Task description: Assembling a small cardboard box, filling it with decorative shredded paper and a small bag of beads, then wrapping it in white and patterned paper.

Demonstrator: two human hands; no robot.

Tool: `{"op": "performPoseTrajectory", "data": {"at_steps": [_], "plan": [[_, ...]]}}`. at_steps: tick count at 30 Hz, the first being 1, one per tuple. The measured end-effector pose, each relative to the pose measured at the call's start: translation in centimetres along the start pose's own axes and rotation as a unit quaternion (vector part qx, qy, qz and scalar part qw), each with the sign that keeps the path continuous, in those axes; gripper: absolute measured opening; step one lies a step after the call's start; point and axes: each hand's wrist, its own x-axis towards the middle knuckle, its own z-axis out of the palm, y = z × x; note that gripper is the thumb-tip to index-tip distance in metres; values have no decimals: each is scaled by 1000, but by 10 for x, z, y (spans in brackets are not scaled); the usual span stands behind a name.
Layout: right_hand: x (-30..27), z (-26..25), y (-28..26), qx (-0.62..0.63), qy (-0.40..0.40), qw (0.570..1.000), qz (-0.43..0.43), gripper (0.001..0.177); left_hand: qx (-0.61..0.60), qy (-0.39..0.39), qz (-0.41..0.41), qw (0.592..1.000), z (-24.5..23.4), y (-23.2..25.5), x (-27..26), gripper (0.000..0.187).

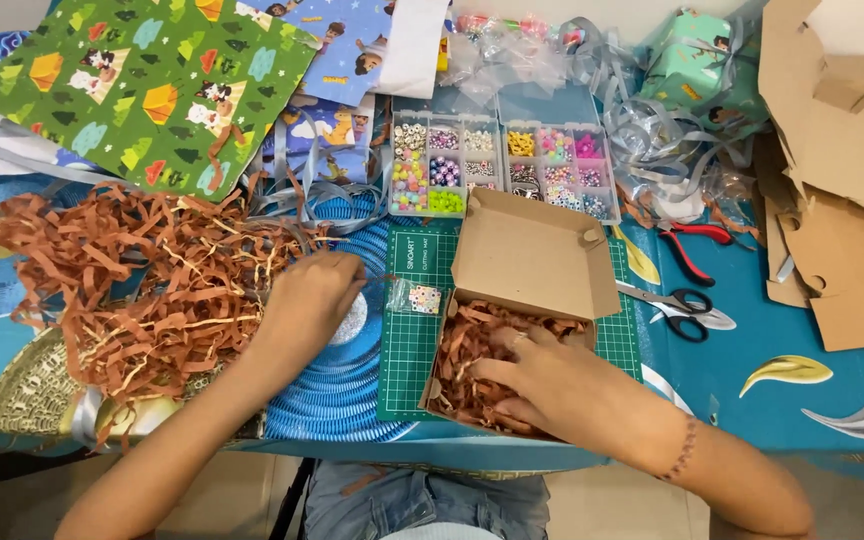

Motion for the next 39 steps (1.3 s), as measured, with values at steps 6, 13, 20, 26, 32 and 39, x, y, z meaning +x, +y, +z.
{"op": "performPoseTrajectory", "data": {"at_steps": [6,13,20,26,32,39], "plan": [[5,11,-8,54,54,997,30,42,114,141,24,983,-12,1,-8,46],[-10,-4,6,39,50,994,-85,45,52,84,137,986,-7,37,-14,33],[-45,-1,1,-43,181,983,-7,16,2,-24,164,986,39,16,-9,69],[11,28,19,-155,79,985,23,27,215,89,212,949,63,16,-23,35],[-28,-4,2,-44,189,980,47,29,-28,104,114,988,-2,26,-29,31],[25,32,4,-46,139,985,-95,16,-128,152,70,978,-35,56,-41,23]]}}
